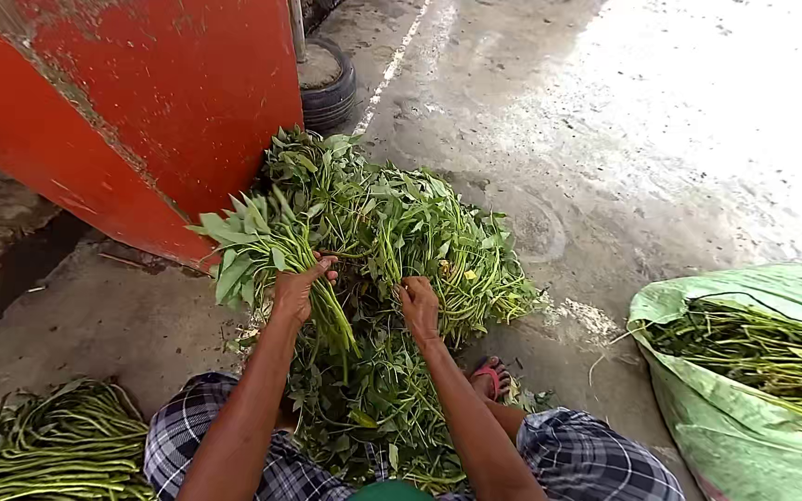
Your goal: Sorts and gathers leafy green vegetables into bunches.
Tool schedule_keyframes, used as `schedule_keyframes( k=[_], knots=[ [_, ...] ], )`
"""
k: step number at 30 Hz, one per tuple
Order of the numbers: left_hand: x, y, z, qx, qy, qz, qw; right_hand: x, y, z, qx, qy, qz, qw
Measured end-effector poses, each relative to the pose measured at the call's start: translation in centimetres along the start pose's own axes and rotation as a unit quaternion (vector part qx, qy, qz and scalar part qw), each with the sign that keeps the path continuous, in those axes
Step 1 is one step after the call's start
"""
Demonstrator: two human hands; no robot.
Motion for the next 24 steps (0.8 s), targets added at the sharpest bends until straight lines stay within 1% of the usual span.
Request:
schedule_keyframes(
  k=[1,2,4,5,8,12,16,18,21,24],
  knots=[
    [0.5,0.2,0.1,0.001,-0.010,0.006,1.000,0.0,-0.3,0.4,-0.016,-0.010,-0.045,0.999],
    [1.1,0.4,0.1,0.001,-0.019,0.011,1.000,-0.4,0.0,0.6,0.005,-0.002,-0.058,0.998],
    [1.9,0.5,0.2,0.008,-0.028,0.017,0.999,-0.8,0.6,1.1,0.083,0.019,-0.001,0.996],
    [2.0,0.5,0.1,0.013,-0.026,0.018,0.999,-0.4,0.3,1.2,0.080,0.006,0.016,0.997],
    [2.1,1.0,0.1,0.020,-0.007,0.012,1.000,2.3,-1.3,1.9,0.011,-0.061,0.012,0.998],
    [2.7,1.7,0.8,0.025,-0.001,-0.025,0.999,5.4,-0.9,3.8,-0.037,-0.136,-0.006,0.990],
    [2.8,0.8,1.1,-0.012,0.037,-0.044,0.998,7.9,0.1,5.4,-0.076,-0.207,0.011,0.975],
    [2.3,0.4,1.3,-0.019,0.061,-0.053,0.997,8.5,0.4,5.7,-0.086,-0.227,0.024,0.970],
    [1.8,0.1,1.7,-0.030,0.091,-0.082,0.992,9.0,0.6,5.7,-0.078,-0.238,0.047,0.967],
    [1.6,-0.5,1.7,-0.054,0.092,-0.119,0.987,9.3,0.5,5.8,-0.095,-0.249,0.071,0.961]
  ],
)
Point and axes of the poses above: each hand's wrist, its own z-axis away from the middle knuckle, its own y-axis out of the palm, x = y × z, the point moved 10 cm from there along -z, towards the middle knuckle, and after that the axes turned 11 degrees about z, right-handed, at the moved point
